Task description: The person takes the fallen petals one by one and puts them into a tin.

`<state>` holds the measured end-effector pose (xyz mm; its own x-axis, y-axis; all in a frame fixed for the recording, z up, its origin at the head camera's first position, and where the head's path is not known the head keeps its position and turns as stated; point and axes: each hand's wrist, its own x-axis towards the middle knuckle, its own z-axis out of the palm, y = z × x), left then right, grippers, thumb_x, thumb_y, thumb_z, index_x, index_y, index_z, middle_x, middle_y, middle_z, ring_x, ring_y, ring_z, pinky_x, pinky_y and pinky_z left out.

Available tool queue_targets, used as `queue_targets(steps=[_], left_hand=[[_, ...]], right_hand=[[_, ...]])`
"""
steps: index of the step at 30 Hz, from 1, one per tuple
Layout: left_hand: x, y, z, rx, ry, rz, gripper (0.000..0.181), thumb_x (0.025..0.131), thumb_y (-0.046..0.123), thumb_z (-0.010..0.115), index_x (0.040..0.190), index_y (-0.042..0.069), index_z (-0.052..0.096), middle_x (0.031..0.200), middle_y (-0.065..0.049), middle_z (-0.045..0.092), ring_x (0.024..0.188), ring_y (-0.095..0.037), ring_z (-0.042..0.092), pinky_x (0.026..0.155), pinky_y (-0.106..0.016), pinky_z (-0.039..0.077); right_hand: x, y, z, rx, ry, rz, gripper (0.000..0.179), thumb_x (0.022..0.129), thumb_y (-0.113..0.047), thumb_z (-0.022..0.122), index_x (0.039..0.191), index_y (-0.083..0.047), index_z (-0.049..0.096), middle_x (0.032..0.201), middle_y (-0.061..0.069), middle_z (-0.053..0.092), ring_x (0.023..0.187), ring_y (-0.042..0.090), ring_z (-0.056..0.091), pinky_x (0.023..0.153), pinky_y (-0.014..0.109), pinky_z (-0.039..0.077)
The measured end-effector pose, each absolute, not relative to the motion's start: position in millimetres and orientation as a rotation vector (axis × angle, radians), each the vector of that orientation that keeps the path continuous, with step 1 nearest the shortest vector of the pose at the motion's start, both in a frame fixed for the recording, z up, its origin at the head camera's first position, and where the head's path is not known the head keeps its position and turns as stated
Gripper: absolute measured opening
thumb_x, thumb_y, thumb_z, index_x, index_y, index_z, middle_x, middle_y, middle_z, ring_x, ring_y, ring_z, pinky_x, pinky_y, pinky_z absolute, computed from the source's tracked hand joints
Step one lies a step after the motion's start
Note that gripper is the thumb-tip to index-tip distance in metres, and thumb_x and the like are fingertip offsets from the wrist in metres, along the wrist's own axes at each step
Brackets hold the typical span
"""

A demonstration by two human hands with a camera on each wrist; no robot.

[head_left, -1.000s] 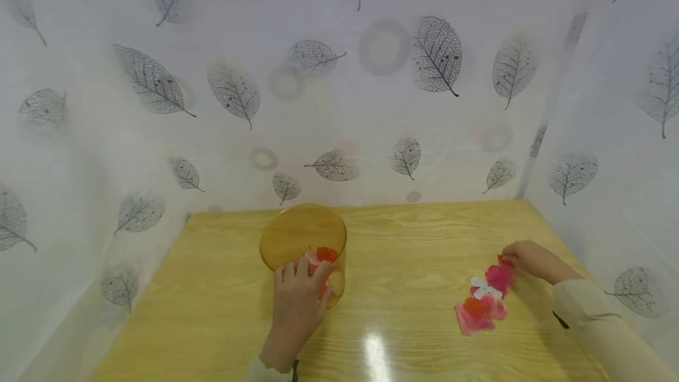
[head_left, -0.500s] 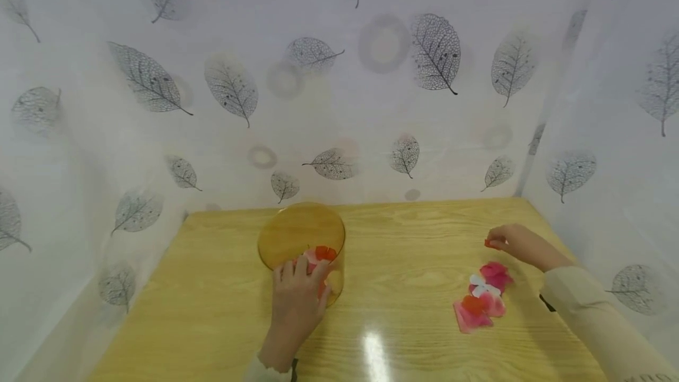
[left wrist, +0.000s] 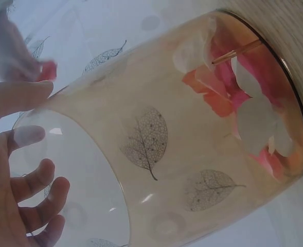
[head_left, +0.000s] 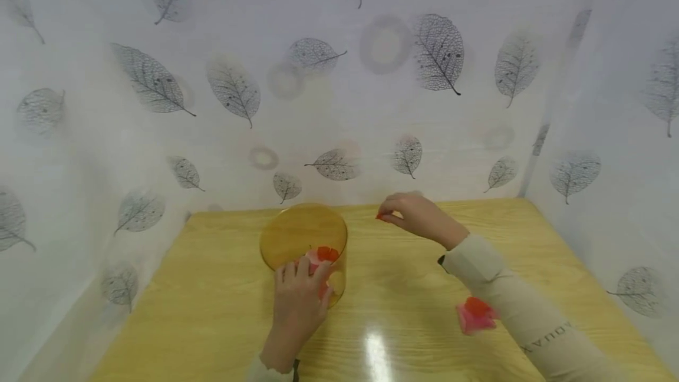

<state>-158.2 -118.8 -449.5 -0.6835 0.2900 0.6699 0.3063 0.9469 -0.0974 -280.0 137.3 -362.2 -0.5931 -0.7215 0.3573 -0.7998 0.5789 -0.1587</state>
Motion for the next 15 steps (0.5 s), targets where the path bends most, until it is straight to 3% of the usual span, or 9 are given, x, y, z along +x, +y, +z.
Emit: queue_targets(steps=[8, 15], left_hand=[[-159.3, -118.5, -449.6, -0.416, -2.362, -0.003, 0.053, 0.061, 0.04, 0.082, 0.104, 0.025, 0.054, 0.094, -0.006, 0.056, 0.079, -0.026, 0.054, 0.075, -0.04, 0.041], [-158.2, -119.5, -449.0, -0.402, -2.39, 0.015, 0.052, 0.063, 0.042, 0.081, 0.105, 0.025, 0.055, 0.095, -0.007, 0.057, 0.081, -0.027, 0.055, 0.075, -0.041, 0.043]], right_hand=[[-280.7, 57.7, -356.8, 1.461, -2.448, 0.335, 0.011, 0.087, -0.019, 0.066, 0.095, -0.013, 0.071, 0.091, -0.001, 0.07, 0.082, 0.013, 0.065, 0.08, 0.03, 0.052], [-281.1, 49.3, -359.4, 1.508, -2.431, 0.3, 0.012, 0.085, -0.017, 0.067, 0.095, -0.011, 0.071, 0.092, 0.001, 0.07, 0.084, 0.015, 0.066, 0.082, 0.032, 0.052]])
